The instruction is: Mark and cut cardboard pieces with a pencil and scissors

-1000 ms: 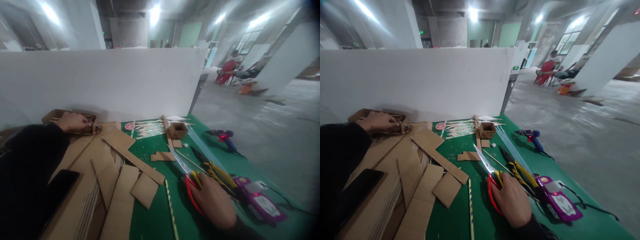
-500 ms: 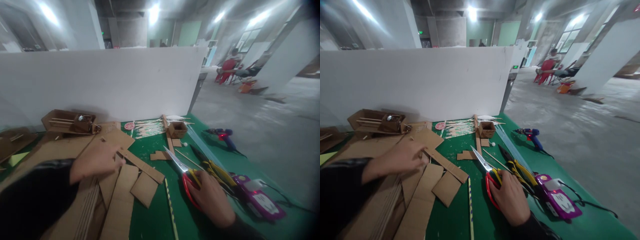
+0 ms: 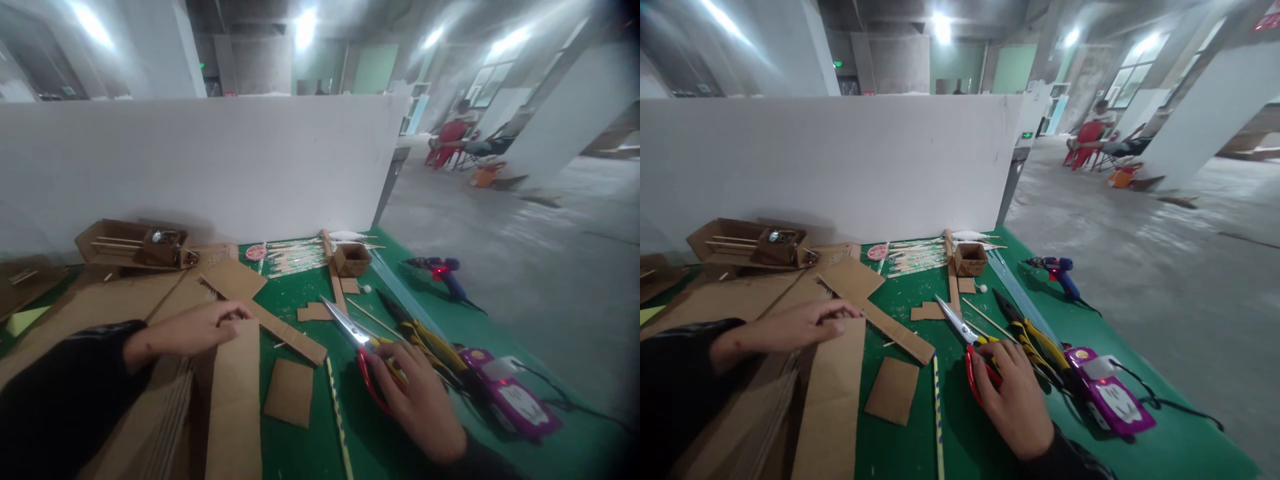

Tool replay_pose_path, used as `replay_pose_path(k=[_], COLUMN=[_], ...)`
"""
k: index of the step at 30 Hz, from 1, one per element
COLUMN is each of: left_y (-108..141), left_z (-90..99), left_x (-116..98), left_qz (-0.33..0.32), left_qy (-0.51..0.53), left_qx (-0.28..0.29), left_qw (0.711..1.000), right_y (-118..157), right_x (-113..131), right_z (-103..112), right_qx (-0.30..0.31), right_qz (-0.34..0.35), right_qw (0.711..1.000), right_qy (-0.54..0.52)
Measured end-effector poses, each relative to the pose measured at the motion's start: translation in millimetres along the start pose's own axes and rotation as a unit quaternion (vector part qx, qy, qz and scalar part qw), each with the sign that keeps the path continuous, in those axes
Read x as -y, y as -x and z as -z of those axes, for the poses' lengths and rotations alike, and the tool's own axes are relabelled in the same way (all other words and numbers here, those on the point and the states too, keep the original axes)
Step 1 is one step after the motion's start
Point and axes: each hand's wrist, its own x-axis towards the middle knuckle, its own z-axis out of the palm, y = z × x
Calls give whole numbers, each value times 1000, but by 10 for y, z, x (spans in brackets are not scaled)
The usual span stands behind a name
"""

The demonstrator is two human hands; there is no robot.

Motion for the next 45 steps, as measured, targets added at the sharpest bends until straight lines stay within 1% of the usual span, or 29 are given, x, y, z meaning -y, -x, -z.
replay_pose_path(k=[2,3,4,5,6,8,9,10,11,12,13,14,15,17,19,20,22,25,27,29,31,35,40,42,45], left_y=[91,131,162,183,192,180,165,150,137,130,129,135,145,165,169,164,152,162,198,243,273,241,147,141,153], left_z=[168,212,220,190,123,-96,-229,-364,-493,-610,-711,-798,-872,-992,-1091,-1133,-1200,-1252,-1262,-1263,-1262,-1268,-1284,-1284,-1279], left_x=[-25,-62,-115,-180,-253,-397,-454,-495,-518,-523,-513,-492,-466,-414,-381,-373,-370,-368,-352,-323,-289,-259,-296,-307,-312], left_qz=[16,25,36,39,40,33,33,38,39,31,19,8,1,-9,-36,-53,-76,-68,-46,-32,-34,-77,-136,-138,-123], left_qy=[82,126,175,224,268,337,362,383,398,400,386,348,292,151,26,-15,-61,-88,-105,-117,-119,-105,-76,-60,-35], left_qx=[-79,-120,-169,-209,-249,-301,-301,-291,-275,-250,-208,-171,-140,-102,-73,-58,-42,-65,-89,-101,-107,-114,-95,-85,-86], left_qw=[993,984,969,951,930,891,881,876,874,881,898,922,946,983,996,997,994,992,989,988,987,985,983,985,988], right_y=[49,78,109,137,161,189,192,188,178,166,155,148,148,180,254,302,399,486,479,429,361,251,205,195,173], right_x=[164,255,346,431,506,612,641,655,655,640,612,572,519,388,240,171,65,27,72,129,152,46,-110,-126,-119], right_z=[22,19,6,-17,-48,-118,-145,-161,-160,-142,-107,-59,-2,117,210,241,276,283,275,261,242,219,245,245,220], right_qx=[44,73,106,141,175,221,225,208,175,133,85,43,15,-12,-27,-29,-21,11,44,83,114,125,180,182,165], right_qz=[9,1,-22,-46,-65,-79,-91,-115,-152,-195,-235,-268,-287,-303,-309,-310,-308,-299,-291,-289,-286,-248,-207,-192,-168], right_qw=[996,990,979,961,934,858,825,805,801,805,813,820,824,833,852,862,876,887,895,904,915,944,957,962,972], right_qy=[-73,-120,-171,-232,-306,-456,-511,-543,-553,-544,-525,-504,-489,-463,-421,-400,-370,-352,-335,-303,-259,-179,-96,-70,-11])
